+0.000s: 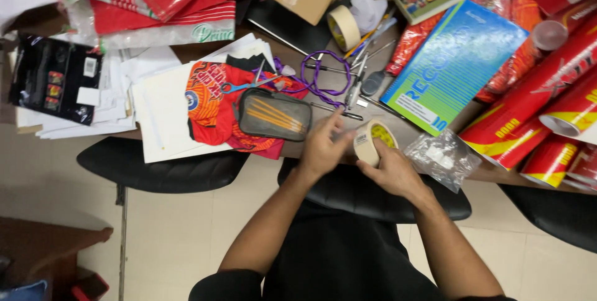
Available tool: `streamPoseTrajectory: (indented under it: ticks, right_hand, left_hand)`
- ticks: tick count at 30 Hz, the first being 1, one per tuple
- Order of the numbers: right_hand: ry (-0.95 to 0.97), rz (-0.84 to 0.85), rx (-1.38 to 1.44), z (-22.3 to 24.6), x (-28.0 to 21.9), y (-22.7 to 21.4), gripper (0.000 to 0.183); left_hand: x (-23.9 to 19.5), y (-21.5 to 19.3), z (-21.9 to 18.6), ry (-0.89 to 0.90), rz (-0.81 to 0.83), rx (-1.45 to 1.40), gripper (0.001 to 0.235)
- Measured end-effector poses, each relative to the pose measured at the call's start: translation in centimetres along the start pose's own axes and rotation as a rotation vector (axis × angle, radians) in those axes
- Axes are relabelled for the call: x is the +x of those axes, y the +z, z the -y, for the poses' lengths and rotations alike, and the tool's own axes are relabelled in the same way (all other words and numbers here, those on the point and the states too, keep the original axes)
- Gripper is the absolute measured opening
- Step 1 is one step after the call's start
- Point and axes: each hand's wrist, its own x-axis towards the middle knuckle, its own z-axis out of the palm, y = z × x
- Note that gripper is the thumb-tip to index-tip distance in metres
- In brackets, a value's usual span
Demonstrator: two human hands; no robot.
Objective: The person sits on the floor at a low table, handling a pencil case and a roll of tape. They use scissors to cut a piece of tape from the roll and then place the tape and scissors on the table.
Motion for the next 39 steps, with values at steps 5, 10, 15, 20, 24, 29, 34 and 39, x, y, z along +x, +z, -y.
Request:
streamPoseTrajectory:
  ticks: [5, 10, 15, 20, 24, 29, 34, 39]
  right_hand:
    - [0.083, 0.02, 0.122, -2.4, 0.8, 2.4, 0.045]
    - [0.098, 0.044, 0.707, -2.3, 2.5, 4.4, 0.044]
    - [0.039, -0.014, 1.113, 4.6, 3.0, 4.3, 0.043]
    - [-0.052, -0.074, 1.375, 6.5, 3.1, 5.5, 0.051]
    - [-0.218, -0.063, 1.547, 7.1, 3.7, 7.1, 0.056]
    - [-0.333, 0.005, 1.685, 7.0, 4.3, 8.7, 0.046]
    - [-0.366, 0.007, 1.664, 8.1, 4.4, 8.6, 0.045]
    - [-0.288, -0.078, 1.503, 8.1, 4.4, 8.6, 0.037]
  left_hand:
    - [6.5, -11.8, 7.2, -0.106, -0.227, 0.296, 0.027]
    - [8.9, -20.7, 18.8, -0.101, -0.098, 0.689, 0.027]
    - [9.8, -21.3, 17.0, -0.165, 0.287, 0.861, 0.046]
    - [10.6, -21.1, 16.3, -0.295, 0.487, 0.901, 0.054]
    - [10.6, -20.3, 11.9, -0.408, 0.659, 1.034, 0.082]
    - [10.6, -19.6, 13.3, -0.453, 0.703, 1.074, 0.091]
    - [10.4, -22.7, 17.5, -0.48, 0.636, 0.873, 0.067]
    - [8.5, -26.7, 22.3, -0.441, 0.448, 0.28, 0.046]
